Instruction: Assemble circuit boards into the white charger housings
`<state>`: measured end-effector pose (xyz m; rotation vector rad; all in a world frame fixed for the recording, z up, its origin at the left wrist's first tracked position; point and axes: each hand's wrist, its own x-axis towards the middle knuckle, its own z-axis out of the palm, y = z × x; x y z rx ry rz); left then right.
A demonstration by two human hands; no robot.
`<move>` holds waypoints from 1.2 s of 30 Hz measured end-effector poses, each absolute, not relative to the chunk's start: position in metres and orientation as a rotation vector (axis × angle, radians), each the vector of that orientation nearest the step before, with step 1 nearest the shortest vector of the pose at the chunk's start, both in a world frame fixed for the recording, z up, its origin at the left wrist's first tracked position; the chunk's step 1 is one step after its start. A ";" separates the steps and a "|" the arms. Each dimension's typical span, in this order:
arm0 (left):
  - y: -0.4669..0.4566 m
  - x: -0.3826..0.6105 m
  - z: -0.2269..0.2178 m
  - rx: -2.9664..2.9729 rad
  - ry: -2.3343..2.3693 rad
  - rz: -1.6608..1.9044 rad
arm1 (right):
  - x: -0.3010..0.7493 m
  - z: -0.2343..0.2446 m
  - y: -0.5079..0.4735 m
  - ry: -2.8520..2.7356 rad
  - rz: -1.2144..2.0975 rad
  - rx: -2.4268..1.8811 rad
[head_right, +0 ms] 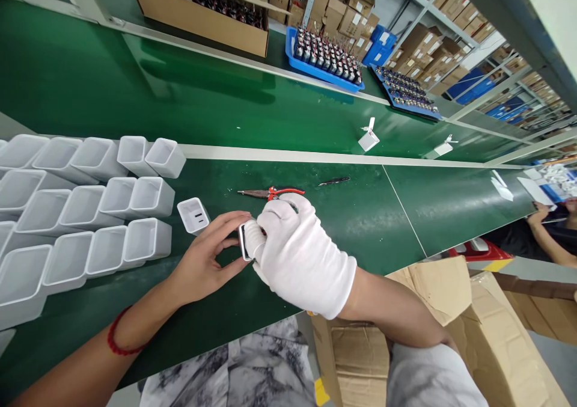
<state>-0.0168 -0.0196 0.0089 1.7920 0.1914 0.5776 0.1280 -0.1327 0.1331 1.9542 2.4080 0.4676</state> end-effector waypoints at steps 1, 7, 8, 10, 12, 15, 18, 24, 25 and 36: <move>-0.019 -0.017 0.009 1.791 0.191 0.576 | 0.128 0.133 -0.133 2.410 0.469 1.955; -0.018 -0.016 0.010 1.797 0.197 0.581 | 0.126 0.136 -0.132 2.396 0.472 1.970; -0.018 -0.016 0.010 1.800 0.198 0.584 | 0.126 0.136 -0.132 2.392 0.473 1.969; -0.018 -0.017 0.010 1.807 0.199 0.590 | 0.126 0.135 -0.132 2.392 0.474 1.964; -0.019 -0.017 0.010 1.806 0.200 0.586 | 0.126 0.134 -0.132 2.397 0.464 1.958; -0.020 -0.018 0.009 1.798 0.196 0.577 | 0.126 0.132 -0.132 2.388 0.442 1.954; -0.020 -0.018 0.008 1.795 0.193 0.574 | 0.126 0.132 -0.133 2.365 0.423 1.952; -0.019 -0.018 0.009 1.794 0.194 0.583 | 0.126 0.133 -0.134 2.359 0.423 1.959; -0.019 -0.017 0.009 1.795 0.192 0.584 | 0.126 0.132 -0.134 2.358 0.416 1.958; -0.020 -0.015 0.009 1.611 0.219 0.576 | 0.127 0.136 -0.128 2.477 0.338 2.099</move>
